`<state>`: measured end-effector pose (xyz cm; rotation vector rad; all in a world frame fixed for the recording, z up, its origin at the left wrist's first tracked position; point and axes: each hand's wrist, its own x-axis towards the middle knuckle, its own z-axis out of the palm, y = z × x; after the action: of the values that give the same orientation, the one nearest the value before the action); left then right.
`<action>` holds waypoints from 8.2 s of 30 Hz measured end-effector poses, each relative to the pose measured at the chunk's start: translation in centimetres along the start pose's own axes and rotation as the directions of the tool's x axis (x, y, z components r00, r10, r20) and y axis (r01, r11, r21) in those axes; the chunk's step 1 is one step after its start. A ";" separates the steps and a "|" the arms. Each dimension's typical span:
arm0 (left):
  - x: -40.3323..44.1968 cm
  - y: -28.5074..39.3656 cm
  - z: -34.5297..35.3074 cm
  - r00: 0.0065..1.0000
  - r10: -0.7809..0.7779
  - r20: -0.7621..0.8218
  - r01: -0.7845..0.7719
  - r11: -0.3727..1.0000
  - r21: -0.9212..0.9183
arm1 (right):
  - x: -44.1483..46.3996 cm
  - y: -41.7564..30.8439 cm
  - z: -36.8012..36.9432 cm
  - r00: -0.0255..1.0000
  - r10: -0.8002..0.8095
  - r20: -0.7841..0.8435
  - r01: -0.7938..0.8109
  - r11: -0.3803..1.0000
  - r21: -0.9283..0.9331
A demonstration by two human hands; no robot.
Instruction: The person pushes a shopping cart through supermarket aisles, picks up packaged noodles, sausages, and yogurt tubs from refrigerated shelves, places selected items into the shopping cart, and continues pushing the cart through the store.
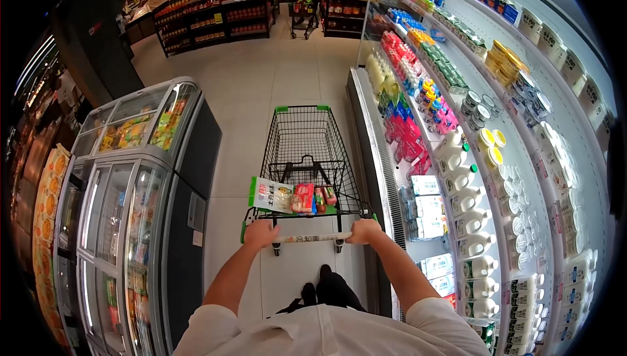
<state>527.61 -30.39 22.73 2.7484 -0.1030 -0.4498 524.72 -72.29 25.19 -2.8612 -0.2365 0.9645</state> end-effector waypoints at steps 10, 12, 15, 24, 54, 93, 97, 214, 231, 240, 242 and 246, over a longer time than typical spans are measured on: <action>14.1 3.0 -4.1 0.999 -0.037 -0.017 0.037 0.999 0.009 | 11.9 4.7 -9.9 1.000 -0.019 -0.012 0.019 0.999 -0.028; 16.3 3.7 -5.2 0.999 -0.050 -0.010 0.050 0.999 0.016 | 14.0 5.5 -11.8 1.000 -0.022 -0.017 0.022 0.999 -0.024; 19.7 4.4 -6.7 0.997 -0.074 -0.001 0.074 0.997 0.022 | 16.8 6.3 -14.1 0.999 -0.030 -0.020 0.030 0.999 -0.023; 28.6 4.3 -8.9 0.997 -0.050 -0.067 0.050 0.999 0.001 | 24.7 8.4 -19.2 0.996 -0.074 -0.043 0.074 0.997 -0.019; 63.3 3.3 -21.4 0.999 -0.021 -0.050 0.021 1.000 -0.006 | 53.0 11.5 -42.6 1.000 -0.025 -0.009 0.025 0.999 -0.032; 110.1 -0.7 -40.7 0.944 0.215 -0.250 -0.162 0.963 0.217 | 107.3 12.3 -84.2 0.988 -0.157 -0.009 0.152 0.968 -0.201; 115.6 -3.4 -43.7 0.966 0.190 -0.175 -0.138 0.952 0.272 | 111.9 10.4 -87.3 0.987 -0.159 -0.021 0.152 0.966 -0.208; 172.5 19.9 -53.6 -0.572 0.500 0.650 -0.760 -0.622 -0.190 | 137.8 -29.7 -101.0 -0.253 0.708 0.659 -0.193 -0.704 0.683; 157.1 34.1 -40.1 -0.735 0.247 0.631 -0.564 -0.739 -0.368 | 128.5 -18.6 -92.8 -0.505 0.504 0.701 -0.056 -0.829 0.556; 151.7 38.6 -33.5 -0.830 0.129 0.543 -0.424 -0.778 -0.463 | 125.2 -15.2 -88.3 -0.612 0.407 0.678 -0.015 -0.863 0.505; 149.4 38.4 -33.0 -0.817 0.119 0.565 -0.433 -0.774 -0.462 | 123.7 -15.3 -87.0 -0.644 0.396 0.655 0.004 -0.854 0.520; 146.6 38.7 -32.4 -0.803 0.094 0.589 -0.415 -0.798 -0.438 | 122.3 -15.4 -84.3 -0.671 0.409 0.619 -0.037 -0.851 0.524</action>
<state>676.26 -74.38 21.88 0.3655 -3.3221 -0.4384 670.35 -39.64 22.01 -0.7147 2.8156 -0.3175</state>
